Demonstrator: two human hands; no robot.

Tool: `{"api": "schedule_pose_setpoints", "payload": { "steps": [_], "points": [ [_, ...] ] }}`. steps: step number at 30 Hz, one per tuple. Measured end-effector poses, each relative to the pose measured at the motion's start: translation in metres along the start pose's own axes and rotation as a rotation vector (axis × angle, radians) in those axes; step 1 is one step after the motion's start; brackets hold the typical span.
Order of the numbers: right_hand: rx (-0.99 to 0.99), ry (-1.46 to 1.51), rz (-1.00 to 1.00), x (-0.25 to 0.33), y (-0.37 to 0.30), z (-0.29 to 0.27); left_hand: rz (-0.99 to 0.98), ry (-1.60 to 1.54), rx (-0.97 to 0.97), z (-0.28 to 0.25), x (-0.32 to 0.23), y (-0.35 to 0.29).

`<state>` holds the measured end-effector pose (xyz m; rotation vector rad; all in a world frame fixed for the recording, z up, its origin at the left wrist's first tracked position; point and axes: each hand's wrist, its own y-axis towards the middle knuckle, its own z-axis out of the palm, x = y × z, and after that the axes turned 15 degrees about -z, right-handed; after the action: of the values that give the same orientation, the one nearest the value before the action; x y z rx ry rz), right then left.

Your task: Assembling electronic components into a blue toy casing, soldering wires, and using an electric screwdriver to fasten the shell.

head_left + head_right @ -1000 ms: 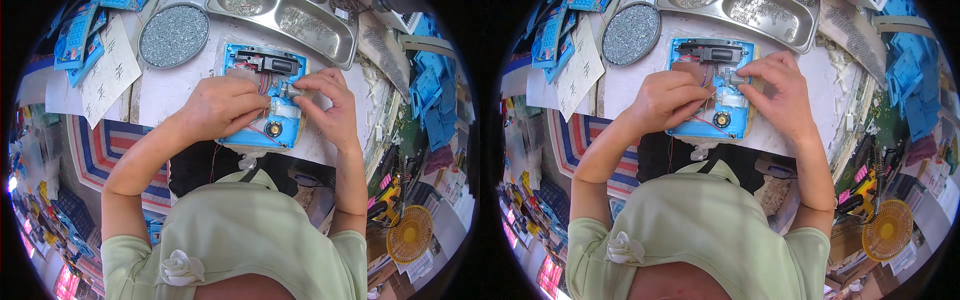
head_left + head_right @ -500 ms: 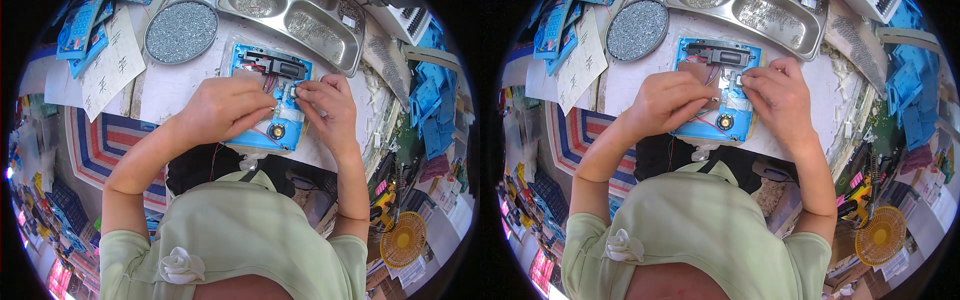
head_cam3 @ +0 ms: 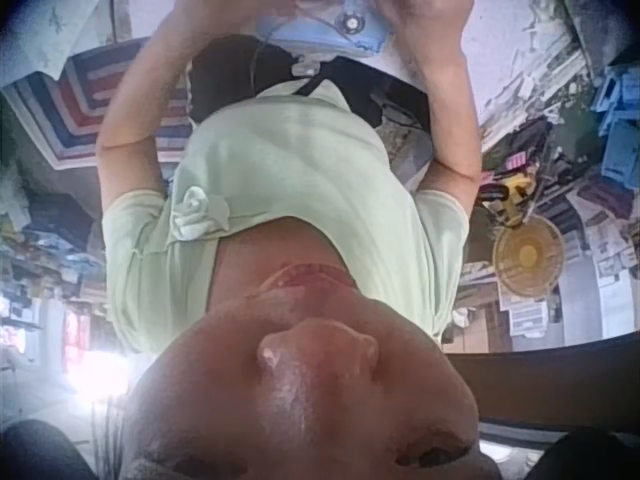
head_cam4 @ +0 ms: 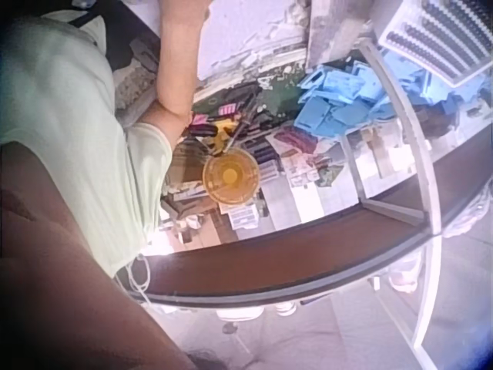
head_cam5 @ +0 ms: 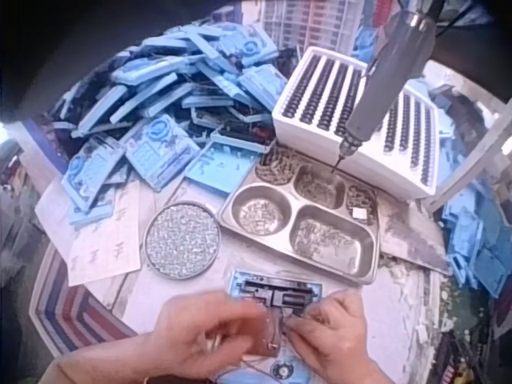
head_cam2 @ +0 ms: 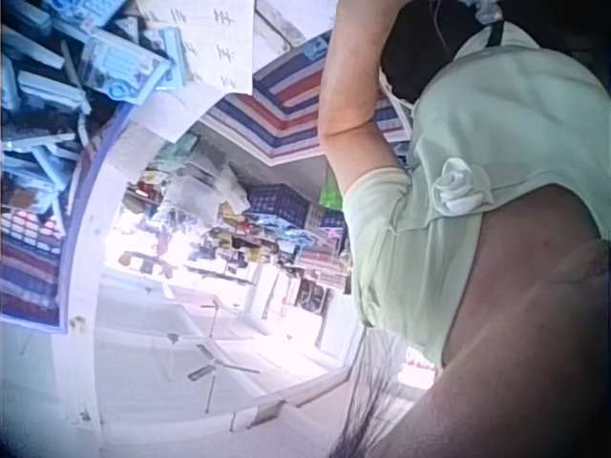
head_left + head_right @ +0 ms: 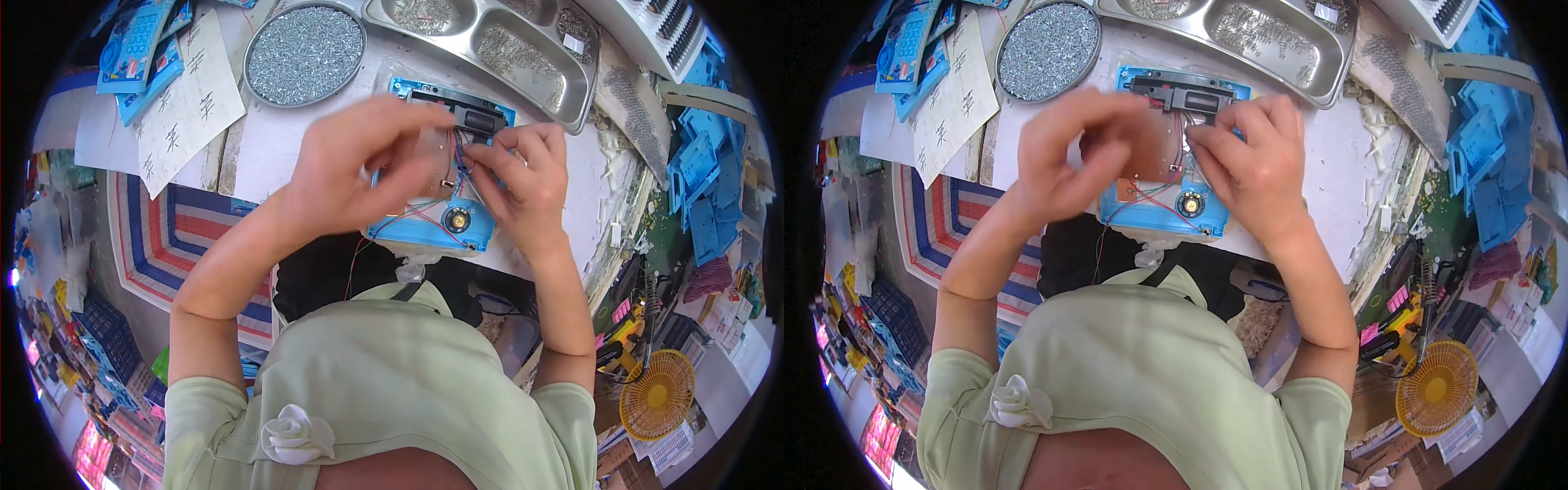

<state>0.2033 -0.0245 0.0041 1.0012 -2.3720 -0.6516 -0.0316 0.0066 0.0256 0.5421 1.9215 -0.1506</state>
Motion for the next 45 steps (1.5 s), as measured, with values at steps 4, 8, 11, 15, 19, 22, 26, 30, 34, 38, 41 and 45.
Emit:
{"api": "schedule_pose_setpoints", "payload": {
  "steps": [4, 8, 11, 15, 19, 22, 26, 30, 34, 38, 41, 45],
  "points": [
    [0.014, 0.029, 0.095, 0.01, -0.001, -0.005, 0.12, 0.14, 0.031, 0.015, 0.013, 0.027],
    [0.001, 0.088, 0.136, 0.006, -0.005, -0.005, 0.249, 0.358, 0.206, 0.016, 0.016, 0.024],
    [0.05, 0.11, 0.083, 0.009, -0.002, -0.003, 0.289, 0.425, 0.184, 0.015, 0.024, 0.014],
    [0.119, 0.133, 0.079, 0.005, 0.002, -0.006, 0.334, 0.394, 0.022, 0.008, 0.041, 0.005],
    [0.023, 0.142, 0.131, 0.002, -0.002, -0.012, 0.257, 0.589, -0.103, -0.007, 0.029, 0.002],
    [-0.066, 0.163, 0.18, 0.003, -0.003, -0.013, 0.104, 0.49, -0.157, -0.009, 0.01, -0.003],
    [-0.178, 0.255, 0.252, 0.001, -0.002, -0.01, 0.054, 0.172, -0.161, 0.018, -0.044, -0.004],
    [-0.191, 0.317, 0.295, -0.003, 0.0, -0.014, -0.152, 0.039, 0.037, 0.038, -0.02, 0.016],
    [-0.202, 0.404, 0.33, -0.007, -0.001, -0.01, -0.267, -0.031, 0.117, 0.038, -0.008, 0.021],
    [-0.193, 0.483, 0.401, -0.009, -0.005, -0.008, -0.451, -0.197, 0.18, 0.033, -0.015, 0.022],
    [-0.219, 0.492, 0.419, -0.005, -0.009, -0.005, -0.579, -0.338, 0.186, 0.034, -0.016, 0.022],
    [-0.177, 0.257, 0.285, 0.006, -0.016, -0.022, -0.445, -0.244, 0.166, 0.04, -0.013, 0.022]
  ]
}}
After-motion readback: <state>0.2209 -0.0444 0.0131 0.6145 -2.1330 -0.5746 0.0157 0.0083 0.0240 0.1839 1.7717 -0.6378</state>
